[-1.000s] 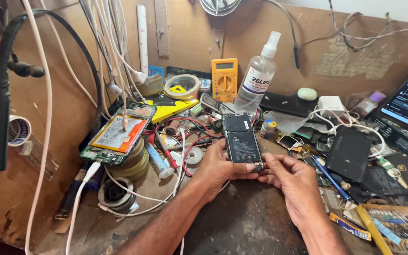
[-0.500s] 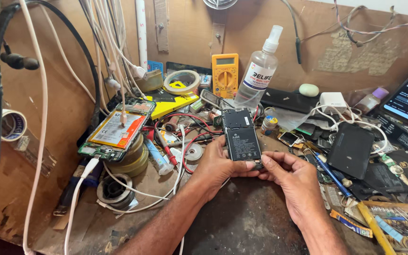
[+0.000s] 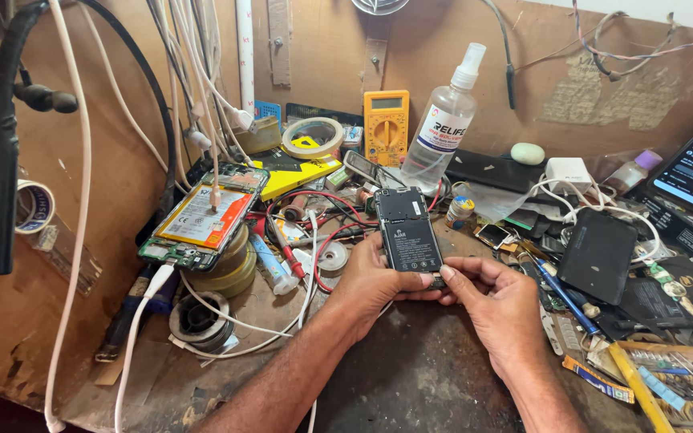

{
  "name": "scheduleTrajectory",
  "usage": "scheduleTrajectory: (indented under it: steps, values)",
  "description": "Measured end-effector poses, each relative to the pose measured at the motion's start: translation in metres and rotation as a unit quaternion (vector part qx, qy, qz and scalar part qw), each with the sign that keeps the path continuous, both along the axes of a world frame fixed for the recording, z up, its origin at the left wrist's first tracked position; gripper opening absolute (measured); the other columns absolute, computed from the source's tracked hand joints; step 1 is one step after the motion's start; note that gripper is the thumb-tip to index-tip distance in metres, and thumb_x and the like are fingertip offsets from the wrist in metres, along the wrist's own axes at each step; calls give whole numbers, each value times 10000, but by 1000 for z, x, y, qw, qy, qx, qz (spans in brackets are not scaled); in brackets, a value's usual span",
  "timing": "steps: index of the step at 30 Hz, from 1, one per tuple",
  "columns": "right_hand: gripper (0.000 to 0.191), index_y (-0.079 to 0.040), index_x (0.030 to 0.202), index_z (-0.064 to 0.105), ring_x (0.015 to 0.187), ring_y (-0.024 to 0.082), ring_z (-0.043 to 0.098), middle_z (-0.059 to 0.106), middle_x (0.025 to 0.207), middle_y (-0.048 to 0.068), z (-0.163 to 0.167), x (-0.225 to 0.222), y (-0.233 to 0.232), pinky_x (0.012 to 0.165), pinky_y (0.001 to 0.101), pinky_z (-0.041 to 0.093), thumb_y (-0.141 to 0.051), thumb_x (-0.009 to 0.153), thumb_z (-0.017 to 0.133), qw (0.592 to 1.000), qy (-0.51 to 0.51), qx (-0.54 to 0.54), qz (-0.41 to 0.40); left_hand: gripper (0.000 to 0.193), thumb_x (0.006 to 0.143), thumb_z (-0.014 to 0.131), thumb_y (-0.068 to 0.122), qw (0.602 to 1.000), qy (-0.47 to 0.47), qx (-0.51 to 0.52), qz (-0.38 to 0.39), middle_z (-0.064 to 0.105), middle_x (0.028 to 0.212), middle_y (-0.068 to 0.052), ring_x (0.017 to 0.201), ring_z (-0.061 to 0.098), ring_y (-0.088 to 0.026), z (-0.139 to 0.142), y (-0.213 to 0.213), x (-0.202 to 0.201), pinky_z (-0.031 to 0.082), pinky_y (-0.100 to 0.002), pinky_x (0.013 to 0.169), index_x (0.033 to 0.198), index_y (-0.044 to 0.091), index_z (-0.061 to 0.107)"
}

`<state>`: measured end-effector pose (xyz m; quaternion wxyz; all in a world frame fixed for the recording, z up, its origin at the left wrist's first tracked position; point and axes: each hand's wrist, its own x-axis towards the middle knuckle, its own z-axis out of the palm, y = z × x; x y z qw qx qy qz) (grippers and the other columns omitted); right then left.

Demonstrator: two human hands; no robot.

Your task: The person holds a disassembled smartphone and uses a screwdriver to adjust internal components near the battery. They connect a charging cable to test the device, then continue to manipulate small parts with the screwdriver.

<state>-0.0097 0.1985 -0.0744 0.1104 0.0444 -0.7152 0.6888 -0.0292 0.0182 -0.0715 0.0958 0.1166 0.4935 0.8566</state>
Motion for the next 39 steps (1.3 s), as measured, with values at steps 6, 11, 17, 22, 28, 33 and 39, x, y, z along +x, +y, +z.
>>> scheduleTrajectory:
  steps: [6,11,17,22,28,33,39]
  values:
    - [242,59,1108,754,714,110,672,767,926,96,-1,0,-3,660,256,572,-25,883,721,1000,2,13,-11,378,774,751,-98,1000,2,-1,5,735,983,-135,801,758,-236,1,-1,1,675,-375,725,1107,-15,592]
    - [275,54,1166,718,725,91,665,749,904,82,-4,-2,-5,652,247,579,-12,899,700,999,29,29,-1,388,774,736,-106,1000,7,-2,3,746,1003,-137,811,757,-242,-1,-2,0,673,-382,717,1128,-29,596]
    - [308,35,1208,680,734,92,665,733,892,76,-5,-2,-7,646,255,575,-15,904,684,999,32,36,-2,396,781,738,-114,1000,12,-5,3,729,1000,-146,836,760,-260,-4,-3,-3,683,-401,744,1140,-33,591]
    - [290,45,1188,702,745,100,652,732,905,73,-4,-3,-6,692,260,562,-92,933,685,1000,29,2,6,385,792,721,-122,1000,5,15,6,739,1028,-158,867,770,-271,-6,-3,-6,683,-406,772,1140,-30,583]
    - [303,47,1153,730,715,123,652,729,860,79,-3,-4,-3,666,271,549,-181,976,637,999,12,-42,17,382,803,716,-126,999,9,29,-11,741,1052,-164,896,775,-266,-6,-5,-6,664,-405,776,1147,-36,574]
    - [313,63,1092,752,704,123,641,707,829,82,-3,-2,-1,650,276,545,-210,993,636,998,5,-51,25,403,798,721,-126,1000,17,9,-7,737,1055,-160,910,767,-278,-2,-4,-4,681,-401,772,1158,-24,572]
    - [303,52,1057,750,688,129,659,724,829,84,0,-1,-3,623,272,553,-226,998,643,997,49,-48,-21,452,799,736,-91,998,29,33,-36,739,1086,-131,922,765,-249,6,-5,2,672,-411,778,1207,12,571]
